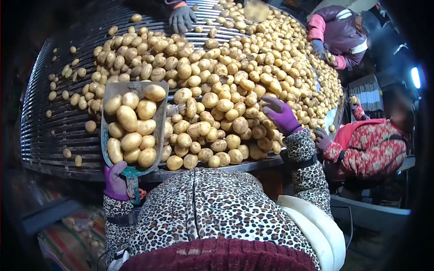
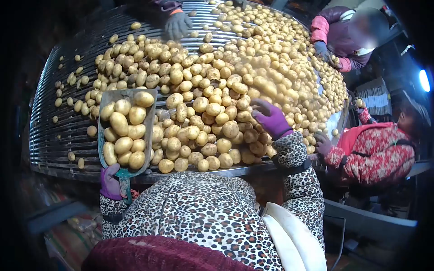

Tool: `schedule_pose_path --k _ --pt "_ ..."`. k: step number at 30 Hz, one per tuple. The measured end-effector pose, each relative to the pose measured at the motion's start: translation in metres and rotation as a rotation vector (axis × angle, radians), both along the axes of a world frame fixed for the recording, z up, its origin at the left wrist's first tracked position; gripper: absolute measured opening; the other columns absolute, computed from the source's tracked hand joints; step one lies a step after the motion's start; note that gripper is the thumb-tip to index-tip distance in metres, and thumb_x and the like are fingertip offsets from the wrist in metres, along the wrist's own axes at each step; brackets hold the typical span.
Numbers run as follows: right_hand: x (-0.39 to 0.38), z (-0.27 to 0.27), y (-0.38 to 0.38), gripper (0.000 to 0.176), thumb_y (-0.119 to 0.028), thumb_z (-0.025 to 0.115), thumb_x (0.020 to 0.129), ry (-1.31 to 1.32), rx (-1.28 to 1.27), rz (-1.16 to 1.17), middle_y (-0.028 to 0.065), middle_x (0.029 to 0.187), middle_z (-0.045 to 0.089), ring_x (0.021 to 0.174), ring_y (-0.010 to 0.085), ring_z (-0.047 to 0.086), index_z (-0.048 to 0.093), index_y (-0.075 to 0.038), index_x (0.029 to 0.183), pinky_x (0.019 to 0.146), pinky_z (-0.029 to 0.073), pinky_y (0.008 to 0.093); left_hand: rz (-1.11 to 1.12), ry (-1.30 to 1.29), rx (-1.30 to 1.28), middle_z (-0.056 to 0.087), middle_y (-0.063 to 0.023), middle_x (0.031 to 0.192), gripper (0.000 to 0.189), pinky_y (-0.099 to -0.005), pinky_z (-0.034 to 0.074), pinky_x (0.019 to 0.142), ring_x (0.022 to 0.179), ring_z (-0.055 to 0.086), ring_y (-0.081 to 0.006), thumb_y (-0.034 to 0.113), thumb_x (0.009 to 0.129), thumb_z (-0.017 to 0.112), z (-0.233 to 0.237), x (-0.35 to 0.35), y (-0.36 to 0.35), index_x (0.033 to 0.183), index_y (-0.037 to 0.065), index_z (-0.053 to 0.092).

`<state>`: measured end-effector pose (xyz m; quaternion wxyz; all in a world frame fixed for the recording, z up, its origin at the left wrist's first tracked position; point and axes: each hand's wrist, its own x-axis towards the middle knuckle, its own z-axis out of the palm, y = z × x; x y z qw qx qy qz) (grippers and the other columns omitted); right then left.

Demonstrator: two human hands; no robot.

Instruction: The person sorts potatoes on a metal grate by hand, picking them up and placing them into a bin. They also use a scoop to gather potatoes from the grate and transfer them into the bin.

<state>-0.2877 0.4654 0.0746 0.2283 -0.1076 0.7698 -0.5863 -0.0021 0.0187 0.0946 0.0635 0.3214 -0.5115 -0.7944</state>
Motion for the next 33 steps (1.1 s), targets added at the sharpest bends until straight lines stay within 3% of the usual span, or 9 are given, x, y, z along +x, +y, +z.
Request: schedule_pose_path --k 4,6,9,12,15,17,22,25,33 --pt "-0.037 0.008 -0.034 0.053 -0.018 0.069 0.085 0.362 0.413 0.115 0.0158 0.138 0.051 0.119 0.0251 0.056 0.052 -0.011 0.135 0.097 0.050 0.0353 0.179 0.048 0.102 0.059 -0.0114 0.117 0.045 -0.0378 0.051 0.092 0.107 0.060 -0.0225 0.004 0.084 0.053 0.013 -0.005 0.020 0.129 0.000 0.049" --pt "-0.062 -0.004 -0.056 0.052 -0.022 0.069 0.084 0.592 0.630 0.222 0.0173 0.132 0.054 0.117 0.0282 0.057 0.052 -0.013 0.133 0.096 0.050 0.0397 0.128 0.020 0.056 0.056 -0.0126 0.123 0.050 -0.0395 0.050 0.096 0.112 0.058 -0.0252 0.004 0.083 0.052 -0.006 0.006 0.006 0.133 0.001 0.046" --pt "-0.072 0.002 -0.095 0.034 -0.023 0.068 0.084 0.574 1.014 0.306 0.0164 0.112 0.059 0.102 0.0354 0.061 0.058 -0.018 0.116 0.088 0.051 0.0448 0.082 0.037 0.097 0.050 -0.0151 0.134 0.060 -0.0432 0.046 0.103 0.122 0.053 -0.0299 0.004 0.082 0.050 -0.004 0.004 0.010 0.142 0.003 0.038" --pt "-0.086 0.003 -0.098 0.050 -0.033 0.073 0.078 0.659 0.974 0.405 0.0150 0.111 0.063 0.099 0.0351 0.064 0.056 -0.021 0.124 0.083 0.052 0.0450 0.093 0.071 0.072 0.048 -0.0156 0.136 0.061 -0.0433 0.045 0.104 0.123 0.052 -0.0299 0.002 0.083 0.050 -0.015 0.010 0.009 0.142 0.004 0.037" --pt "-0.087 0.002 -0.095 0.033 -0.023 0.069 0.082 0.430 0.787 0.328 0.0153 0.112 0.063 0.104 0.0295 0.063 0.059 -0.013 0.112 0.086 0.052 0.0406 0.096 0.029 -0.018 0.057 -0.0142 0.122 0.054 -0.0391 0.054 0.088 0.106 0.062 -0.0274 0.007 0.083 0.052 -0.031 0.018 0.001 0.136 0.004 0.044" --pt "-0.065 0.014 -0.096 0.036 -0.029 0.069 0.081 0.439 0.664 0.274 0.0140 0.103 0.066 0.095 0.0277 0.065 0.059 -0.010 0.110 0.081 0.053 0.0388 0.207 0.027 0.039 0.061 -0.0125 0.110 0.048 -0.0349 0.057 0.073 0.090 0.066 -0.0245 0.010 0.084 0.054 -0.019 0.008 0.016 0.131 0.003 0.049" --pt "-0.008 0.034 -0.119 0.040 -0.032 0.069 0.079 0.710 0.698 0.470 0.0115 0.091 0.067 0.086 0.0296 0.066 0.058 -0.016 0.114 0.072 0.053 0.0437 0.150 -0.009 0.016 0.060 -0.0132 0.114 0.049 -0.0366 0.057 0.078 0.097 0.065 -0.0249 0.010 0.083 0.055 -0.025 0.014 0.009 0.131 0.002 0.048" --pt "0.006 0.033 -0.136 0.042 -0.031 0.065 0.081 0.796 1.032 0.683 0.0121 0.095 0.064 0.086 0.0323 0.066 0.055 -0.020 0.121 0.071 0.052 0.0457 0.181 0.062 -0.011 0.059 -0.0127 0.117 0.050 -0.0371 0.056 0.083 0.101 0.064 -0.0245 0.010 0.083 0.054 -0.025 0.009 0.014 0.132 0.001 0.047" --pt "-0.030 0.020 -0.141 0.030 -0.033 0.059 0.087 0.772 0.987 0.573 0.0132 0.099 0.066 0.088 0.0330 0.067 0.059 -0.019 0.114 0.073 0.054 0.0443 0.180 0.015 -0.089 0.065 -0.0077 0.102 0.028 -0.0318 0.052 0.085 0.094 0.064 -0.0177 0.011 0.083 0.062 -0.043 0.020 0.006 0.110 0.000 0.061"
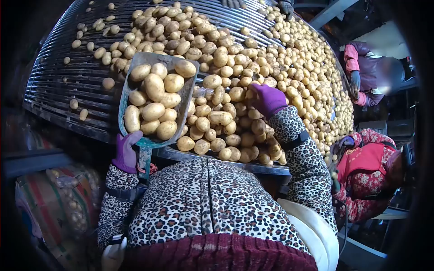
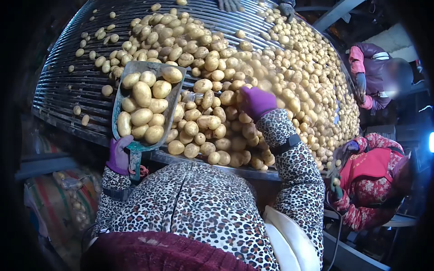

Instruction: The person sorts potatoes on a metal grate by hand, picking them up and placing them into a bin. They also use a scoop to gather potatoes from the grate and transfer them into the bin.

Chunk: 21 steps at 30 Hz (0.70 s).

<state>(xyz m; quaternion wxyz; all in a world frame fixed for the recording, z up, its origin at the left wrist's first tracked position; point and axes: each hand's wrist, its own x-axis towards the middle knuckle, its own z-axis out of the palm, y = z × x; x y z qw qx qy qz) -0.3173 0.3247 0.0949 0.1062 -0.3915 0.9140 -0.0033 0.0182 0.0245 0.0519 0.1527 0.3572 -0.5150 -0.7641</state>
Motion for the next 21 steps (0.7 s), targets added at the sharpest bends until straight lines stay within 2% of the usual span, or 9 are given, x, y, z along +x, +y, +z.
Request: schedule_pose_path --k 3,5,7,9,11,13,17,18,21 --pt "-0.020 0.002 0.001 0.049 -0.035 0.067 0.081 0.018 -0.120 -0.224 0.0136 0.100 0.066 0.087 0.0332 0.066 0.054 -0.020 0.125 0.073 0.053 0.0439 -0.011 0.003 0.002 0.064 -0.0076 0.104 0.030 -0.0316 0.051 0.085 0.095 0.063 -0.0173 0.010 0.082 0.063 0.010 -0.004 0.004 0.111 0.001 0.060" --pt "-0.040 -0.009 0.011 0.047 -0.029 0.066 0.085 0.119 -0.123 -0.338 0.0145 0.108 0.064 0.090 0.0333 0.066 0.052 -0.017 0.129 0.075 0.054 0.0435 0.004 0.017 0.010 0.063 -0.0075 0.106 0.034 -0.0315 0.051 0.086 0.097 0.062 -0.0172 0.009 0.082 0.064 0.020 -0.006 0.008 0.115 0.001 0.058" --pt "-0.021 0.025 0.001 0.045 -0.027 0.065 0.086 0.110 -0.139 -0.283 0.0143 0.109 0.064 0.090 0.0331 0.066 0.053 -0.018 0.128 0.075 0.054 0.0427 0.044 0.049 0.045 0.062 -0.0075 0.109 0.039 -0.0316 0.050 0.087 0.099 0.061 -0.0169 0.008 0.082 0.065 0.026 -0.011 0.014 0.119 0.001 0.056" --pt "-0.010 0.016 -0.001 0.046 -0.023 0.064 0.084 0.160 -0.249 0.049 0.0133 0.107 0.063 0.090 0.0318 0.066 0.054 -0.022 0.129 0.075 0.054 0.0428 0.032 0.043 0.079 0.061 -0.0076 0.114 0.045 -0.0313 0.049 0.088 0.102 0.060 -0.0166 0.007 0.083 0.064 0.019 -0.009 0.011 0.125 0.002 0.053" --pt "0.008 0.018 -0.018 0.046 -0.017 0.060 0.084 -0.032 -0.017 0.164 0.0112 0.110 0.062 0.095 0.0312 0.065 0.054 -0.023 0.129 0.079 0.054 0.0436 -0.013 -0.006 0.016 0.061 -0.0073 0.113 0.044 -0.0311 0.049 0.089 0.102 0.059 -0.0164 0.007 0.083 0.064 0.018 -0.006 0.006 0.125 0.002 0.053" --pt "0.008 -0.010 -0.035 0.045 -0.021 0.062 0.083 -0.072 0.151 0.152 0.0107 0.109 0.061 0.095 0.0308 0.065 0.055 -0.023 0.127 0.079 0.054 0.0434 -0.018 0.026 0.012 0.060 -0.0067 0.114 0.044 -0.0307 0.048 0.089 0.103 0.059 -0.0163 0.007 0.083 0.064 0.017 -0.007 0.007 0.126 0.002 0.052" --pt "-0.002 -0.008 -0.049 0.040 -0.030 0.063 0.084 -0.133 0.106 0.153 0.0116 0.103 0.064 0.090 0.0338 0.066 0.059 -0.019 0.123 0.079 0.054 0.0428 -0.043 -0.106 -0.129 0.064 -0.0050 0.103 0.034 -0.0296 0.050 0.084 0.093 0.062 -0.0148 0.009 0.083 0.066 0.003 0.005 0.001 0.115 0.001 0.059" --pt "-0.012 -0.018 -0.040 0.037 -0.033 0.062 0.087 -0.200 -0.022 0.143 0.0127 0.103 0.067 0.092 0.0332 0.066 0.060 -0.016 0.120 0.080 0.054 0.0412 -0.012 -0.067 -0.094 0.064 -0.0050 0.101 0.032 -0.0293 0.050 0.083 0.091 0.062 -0.0146 0.010 0.083 0.066 0.004 0.001 0.004 0.113 0.001 0.060" --pt "-0.030 -0.030 -0.026 0.037 -0.036 0.060 0.089 -0.410 -0.354 -0.193 0.0139 0.105 0.068 0.094 0.0308 0.067 0.061 -0.014 0.119 0.079 0.054 0.0402 0.050 0.013 -0.014 0.065 -0.0050 0.098 0.027 -0.0288 0.050 0.080 0.089 0.062 -0.0140 0.011 0.082 0.067 0.019 -0.010 0.013 0.107 0.001 0.062"
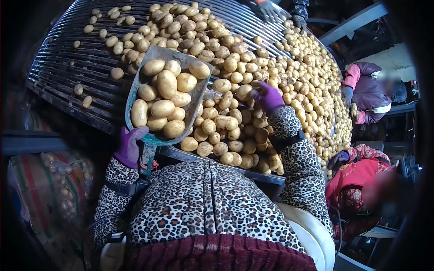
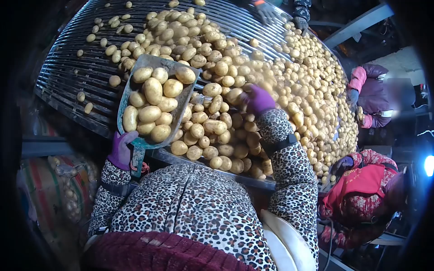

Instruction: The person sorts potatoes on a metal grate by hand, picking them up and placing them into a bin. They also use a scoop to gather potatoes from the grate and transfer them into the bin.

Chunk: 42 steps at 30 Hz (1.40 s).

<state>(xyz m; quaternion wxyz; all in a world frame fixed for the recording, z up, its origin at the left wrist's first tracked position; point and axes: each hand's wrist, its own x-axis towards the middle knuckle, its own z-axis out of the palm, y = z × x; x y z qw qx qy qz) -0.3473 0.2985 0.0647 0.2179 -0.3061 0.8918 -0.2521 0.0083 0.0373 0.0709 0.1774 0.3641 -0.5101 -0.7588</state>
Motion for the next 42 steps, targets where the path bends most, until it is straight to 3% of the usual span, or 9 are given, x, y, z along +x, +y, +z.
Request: schedule_pose_path --k 1,4,12,14,15,22,32,38,42 --pt "-0.007 -0.001 0.000 0.035 -0.033 0.063 0.089 0.249 0.094 -0.104 0.0141 0.102 0.069 0.091 0.0284 0.068 0.061 -0.014 0.119 0.077 0.055 0.0387 -0.008 0.003 0.011 0.065 -0.0052 0.098 0.026 -0.0287 0.050 0.080 0.089 0.062 -0.0139 0.012 0.082 0.068 0.005 -0.002 0.001 0.105 0.001 0.062" --pt "-0.030 -0.005 0.014 0.045 -0.026 0.071 0.086 -0.114 -0.207 -0.331 0.0136 0.104 0.069 0.085 0.0213 0.068 0.059 -0.005 0.123 0.074 0.055 0.0330 0.000 -0.088 -0.079 0.064 -0.0056 0.097 0.024 -0.0292 0.050 0.079 0.088 0.062 -0.0137 0.013 0.082 0.069 -0.002 0.006 -0.002 0.102 0.000 0.063" --pt "0.073 0.055 -0.100 0.045 -0.020 0.069 0.088 -0.757 -0.736 0.009 0.0121 0.109 0.065 0.097 0.0163 0.062 0.055 -0.003 0.127 0.081 0.053 0.0285 -0.031 -0.080 -0.220 0.067 -0.0090 0.091 0.024 -0.0291 0.051 0.080 0.086 0.065 -0.0157 0.018 0.086 0.065 -0.023 0.014 -0.004 0.098 -0.004 0.065" --pt "0.097 0.084 -0.107 0.052 -0.025 0.069 0.089 -0.859 -0.581 -0.096 0.0098 0.113 0.063 0.102 0.0170 0.062 0.049 -0.007 0.134 0.081 0.054 0.0294 -0.053 -0.133 -0.270 0.068 -0.0094 0.090 0.024 -0.0289 0.051 0.080 0.085 0.065 -0.0162 0.018 0.087 0.063 -0.018 0.012 -0.005 0.098 -0.004 0.066" --pt "0.099 0.082 -0.103 0.052 -0.025 0.068 0.090 -0.884 -0.585 -0.063 0.0091 0.113 0.063 0.102 0.0167 0.062 0.049 -0.008 0.134 0.080 0.055 0.0307 -0.173 -0.222 -0.341 0.066 -0.0096 0.101 0.024 -0.0324 0.048 0.091 0.100 0.062 -0.0179 0.012 0.095 0.047 -0.012 0.014 -0.005 0.103 0.001 0.067" --pt "0.098 0.080 -0.043 0.052 -0.029 0.065 0.091 -1.037 -0.514 -0.084 0.0071 0.121 0.059 0.094 0.0194 0.065 0.048 -0.011 0.137 0.075 0.057 0.0327 -0.159 -0.142 -0.266 0.058 -0.0113 0.107 0.021 -0.0341 0.047 0.091 0.102 0.059 -0.0200 0.013 0.092 0.053 -0.051 0.022 -0.027 0.101 0.000 0.066" --pt "0.126 0.032 0.158 0.040 -0.011 0.064 0.090 -0.521 -0.539 -0.630 0.0105 0.118 0.063 0.103 0.0148 0.060 0.055 0.000 0.127 0.090 0.050 0.0298 -0.107 -0.078 -0.155 0.065 -0.0116 0.083 0.029 -0.0344 0.056 0.060 0.067 0.066 -0.0232 0.018 0.088 0.055 -0.038 0.018 -0.023 0.111 0.000 0.058" --pt "0.147 0.033 0.142 0.049 -0.006 0.072 0.074 0.453 -0.193 0.032 0.0142 0.118 0.063 0.102 0.0294 0.063 0.061 -0.009 0.122 0.091 0.050 0.0381 -0.154 -0.104 -0.149 0.065 -0.0131 0.086 0.039 -0.0338 0.056 0.060 0.069 0.067 -0.0240 0.020 0.088 0.055 -0.047 0.023 -0.030 0.122 0.000 0.052" --pt "0.132 0.018 0.111 0.046 -0.014 0.070 0.072 0.669 0.149 0.323 0.0143 0.132 0.053 0.116 0.0322 0.054 0.063 -0.022 0.117 0.091 0.048 0.0426 -0.116 -0.050 -0.039 0.065 -0.0131 0.090 0.040 -0.0349 0.057 0.062 0.073 0.067 -0.0237 0.019 0.088 0.055 -0.023 0.012 -0.020 0.123 0.000 0.052"
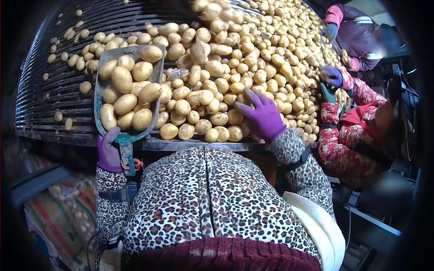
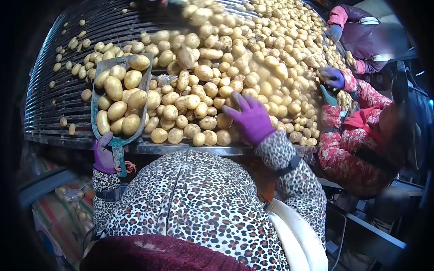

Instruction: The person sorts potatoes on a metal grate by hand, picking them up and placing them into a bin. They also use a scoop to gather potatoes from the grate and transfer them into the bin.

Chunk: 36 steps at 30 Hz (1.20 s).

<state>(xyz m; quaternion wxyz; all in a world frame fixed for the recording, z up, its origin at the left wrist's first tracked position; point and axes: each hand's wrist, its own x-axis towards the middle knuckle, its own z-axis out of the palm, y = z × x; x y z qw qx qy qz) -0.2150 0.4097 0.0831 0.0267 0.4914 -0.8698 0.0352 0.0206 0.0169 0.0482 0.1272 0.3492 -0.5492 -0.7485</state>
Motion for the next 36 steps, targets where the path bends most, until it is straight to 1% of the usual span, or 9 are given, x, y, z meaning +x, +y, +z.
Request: schedule_pose_path --k 4,8,10,11,13,19,23,27,36 --pt "-0.054 -0.020 -0.002 0.037 -0.014 0.064 0.078 0.155 0.033 -0.069 0.0096 0.124 0.055 0.113 0.0278 0.054 0.061 -0.028 0.113 0.085 0.049 0.0447 0.000 0.004 -0.011 0.063 -0.0141 0.106 0.044 -0.0362 0.058 0.072 0.088 0.067 -0.0246 0.017 0.089 0.054 -0.010 0.005 -0.002 0.129 0.000 0.049" --pt "-0.095 -0.002 0.005 0.045 -0.019 0.069 0.081 0.195 0.079 -0.453 0.0218 0.134 0.052 0.119 0.0360 0.054 0.057 -0.024 0.124 0.097 0.047 0.0422 0.015 0.051 0.036 0.062 -0.0149 0.113 0.046 -0.0365 0.058 0.078 0.095 0.066 -0.0252 0.015 0.089 0.054 -0.011 0.002 -0.002 0.131 0.000 0.047" --pt "-0.078 0.020 0.001 0.049 -0.017 0.072 0.078 0.202 0.003 -0.427 0.0225 0.132 0.053 0.117 0.0368 0.055 0.057 -0.021 0.124 0.095 0.048 0.0423 0.016 0.052 -0.012 0.061 -0.0152 0.114 0.046 -0.0365 0.058 0.079 0.097 0.066 -0.0252 0.014 0.088 0.054 -0.010 0.002 -0.002 0.131 0.000 0.047" --pt "-0.071 0.015 0.008 0.045 -0.011 0.064 0.081 0.164 -0.121 -0.244 0.0134 0.118 0.061 0.101 0.0321 0.063 0.057 -0.019 0.125 0.080 0.054 0.0428 -0.003 0.041 -0.054 0.061 -0.0153 0.115 0.046 -0.0365 0.058 0.079 0.097 0.066 -0.0251 0.014 0.088 0.054 -0.013 0.004 -0.005 0.132 0.000 0.047" --pt "-0.034 0.017 0.007 0.046 -0.012 0.072 0.074 -0.265 -0.192 -0.032 0.0093 0.112 0.063 0.095 0.0301 0.065 0.060 -0.016 0.119 0.076 0.054 0.0409 -0.032 0.031 -0.076 0.061 -0.0154 0.115 0.046 -0.0363 0.058 0.080 0.098 0.066 -0.0250 0.013 0.088 0.054 -0.016 0.003 -0.003 0.132 0.000 0.046" --pt "0.003 -0.013 -0.033 0.025 -0.032 0.062 0.084 -0.332 0.184 -0.090 0.0069 0.089 0.062 0.073 0.0307 0.066 0.064 -0.020 0.106 0.060 0.052 0.0452 0.002 0.047 0.054 0.060 -0.0154 0.116 0.049 -0.0352 0.058 0.080 0.099 0.066 -0.0260 0.013 0.088 0.055 0.001 -0.002 0.003 0.134 0.001 0.045" --pt "-0.005 -0.010 -0.033 0.027 -0.034 0.062 0.083 -0.413 0.195 -0.077 0.0084 0.095 0.062 0.079 0.0322 0.066 0.062 -0.024 0.109 0.065 0.054 0.0455 0.067 0.057 0.095 0.062 -0.0074 0.108 0.032 -0.0322 0.050 0.088 0.099 0.062 -0.0171 0.011 0.087 0.060 -0.001 -0.001 0.005 0.116 0.001 0.057" --pt "-0.010 -0.011 -0.033 0.031 -0.034 0.063 0.083 -0.482 0.235 -0.063 0.0104 0.097 0.063 0.088 0.0343 0.065 0.061 -0.022 0.110 0.073 0.053 0.0468 -0.007 -0.022 -0.392 0.063 -0.0100 0.107 0.021 -0.0320 0.050 0.087 0.098 0.062 -0.0175 0.015 0.089 0.059 -0.017 0.011 0.003 0.102 0.000 0.066" --pt "-0.034 -0.001 -0.030 0.048 -0.017 0.079 0.072 -0.889 0.032 -0.148 0.0109 0.103 0.066 0.099 0.0241 0.064 0.061 -0.010 0.116 0.084 0.052 0.0374 -0.041 -0.100 -0.419 0.058 -0.0107 0.105 0.026 -0.0334 0.046 0.091 0.100 0.058 -0.0176 0.021 0.092 0.056 -0.010 0.008 0.008 0.100 -0.002 0.067"
